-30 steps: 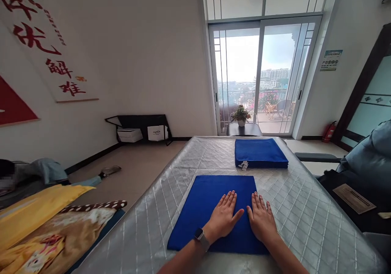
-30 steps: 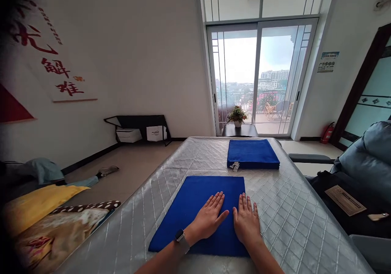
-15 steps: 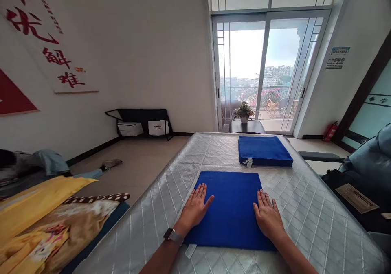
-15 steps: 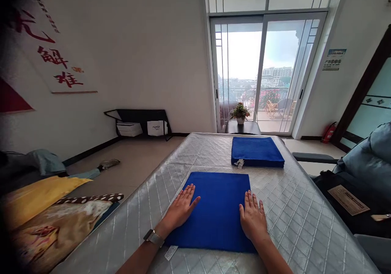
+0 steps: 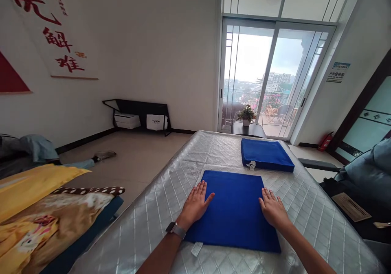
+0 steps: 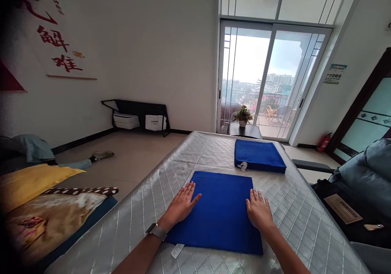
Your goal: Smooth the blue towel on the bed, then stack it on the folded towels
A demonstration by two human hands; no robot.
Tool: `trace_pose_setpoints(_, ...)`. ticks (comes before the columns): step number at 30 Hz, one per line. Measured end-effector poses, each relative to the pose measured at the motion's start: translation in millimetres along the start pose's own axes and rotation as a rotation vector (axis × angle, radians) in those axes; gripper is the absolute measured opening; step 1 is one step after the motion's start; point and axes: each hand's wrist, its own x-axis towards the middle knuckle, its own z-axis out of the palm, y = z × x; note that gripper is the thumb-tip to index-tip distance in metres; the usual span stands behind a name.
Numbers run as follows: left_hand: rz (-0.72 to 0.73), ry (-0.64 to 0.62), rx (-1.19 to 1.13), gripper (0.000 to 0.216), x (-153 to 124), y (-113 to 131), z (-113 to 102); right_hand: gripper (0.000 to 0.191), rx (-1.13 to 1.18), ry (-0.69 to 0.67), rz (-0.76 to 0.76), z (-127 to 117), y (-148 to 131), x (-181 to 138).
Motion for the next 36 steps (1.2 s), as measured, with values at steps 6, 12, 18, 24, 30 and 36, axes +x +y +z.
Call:
trace_pose_setpoints(6, -0.006, -0.007, -0.016, 0.086, -2, 0, -5, 0.064, 0.083, 0.042, -0.062, -15, -4, 51)
trace_pose_setpoints(12, -0.011, -0.053, -0.034, 0.089, -3, 5, -13, 0.065, 0.127, 0.079, -0.015, 5, -4, 69)
trace_pose_setpoints(18, -0.011, -0.007, 0.013, 0.085, 1, -2, -6, 0.065, 0.142, 0.098, -0.042, 8, 1, 66)
trace_pose_setpoints(24, 0.087, 0.089, 0.031, 0.077, -4, 37, -3, 0.064, 0.208, 0.115, -0.045, 5, 2, 64)
trace_pose_setpoints(30, 0.439, -0.040, -0.067, 0.073, 23, 150, 8, 0.063, 0.235, 0.126, -0.062, 3, 4, 62)
trace_pose_setpoints(36, 0.458, 0.072, -0.161, 0.063, 96, 222, 41, 0.063, 0.161, 0.117, -0.103, 6, 9, 58)
